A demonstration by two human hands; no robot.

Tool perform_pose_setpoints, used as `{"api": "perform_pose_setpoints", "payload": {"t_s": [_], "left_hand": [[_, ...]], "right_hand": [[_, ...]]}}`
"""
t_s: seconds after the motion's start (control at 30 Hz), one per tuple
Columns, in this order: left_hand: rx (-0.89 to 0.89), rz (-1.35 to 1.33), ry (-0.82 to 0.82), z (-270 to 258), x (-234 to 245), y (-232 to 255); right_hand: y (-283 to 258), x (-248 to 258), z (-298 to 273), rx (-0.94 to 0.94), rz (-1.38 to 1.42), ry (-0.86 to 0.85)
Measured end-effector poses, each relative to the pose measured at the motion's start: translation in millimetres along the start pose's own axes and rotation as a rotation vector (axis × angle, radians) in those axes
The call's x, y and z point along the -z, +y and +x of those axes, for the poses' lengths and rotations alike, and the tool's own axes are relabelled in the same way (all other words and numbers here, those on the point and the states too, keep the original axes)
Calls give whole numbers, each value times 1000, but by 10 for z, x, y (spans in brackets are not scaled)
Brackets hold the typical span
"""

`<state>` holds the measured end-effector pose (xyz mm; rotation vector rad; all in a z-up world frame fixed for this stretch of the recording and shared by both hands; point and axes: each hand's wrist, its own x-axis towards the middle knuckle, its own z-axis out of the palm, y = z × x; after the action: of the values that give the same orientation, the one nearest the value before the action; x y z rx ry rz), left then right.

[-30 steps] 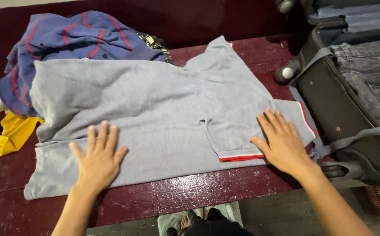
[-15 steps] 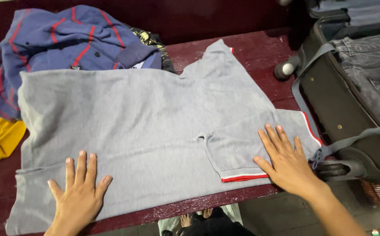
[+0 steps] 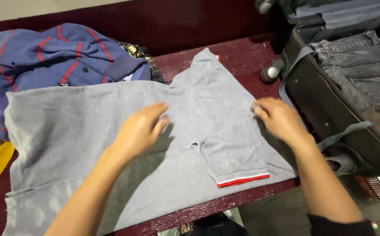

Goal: The person folds a gray polo shirt on a dark red surface and places it into an open suitcase.

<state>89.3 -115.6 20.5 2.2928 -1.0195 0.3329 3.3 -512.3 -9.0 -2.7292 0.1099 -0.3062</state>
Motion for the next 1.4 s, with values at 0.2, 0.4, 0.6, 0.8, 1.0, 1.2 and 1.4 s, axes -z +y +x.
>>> {"api": "perform_pose_setpoints", "payload": {"t_s": [0.2, 0.4, 0.6, 0.8, 1.0, 1.2, 1.4], "left_hand": [[178, -123, 101, 1387, -738, -351], [462, -51, 57, 2263, -1471, -769], [524, 124, -249, 2514, -1514, -588], [181, -400, -146, 2361, -1020, -106], [-437, -348, -513, 1576, -813, 528], [-337, -352, -546, 1532, -935, 527], [-225, 28, -795, 1464, -1139, 722]], "right_hand": [[399, -221, 388, -114, 137, 35], [563, -439, 464, -443, 761, 86], [200, -127, 286, -182, 198, -38], [91, -71, 353, -295, 187, -54], [163, -122, 369, -294, 203, -43], [275, -170, 341, -340, 392, 180], [402, -134, 334, -181, 470, 268]]}}
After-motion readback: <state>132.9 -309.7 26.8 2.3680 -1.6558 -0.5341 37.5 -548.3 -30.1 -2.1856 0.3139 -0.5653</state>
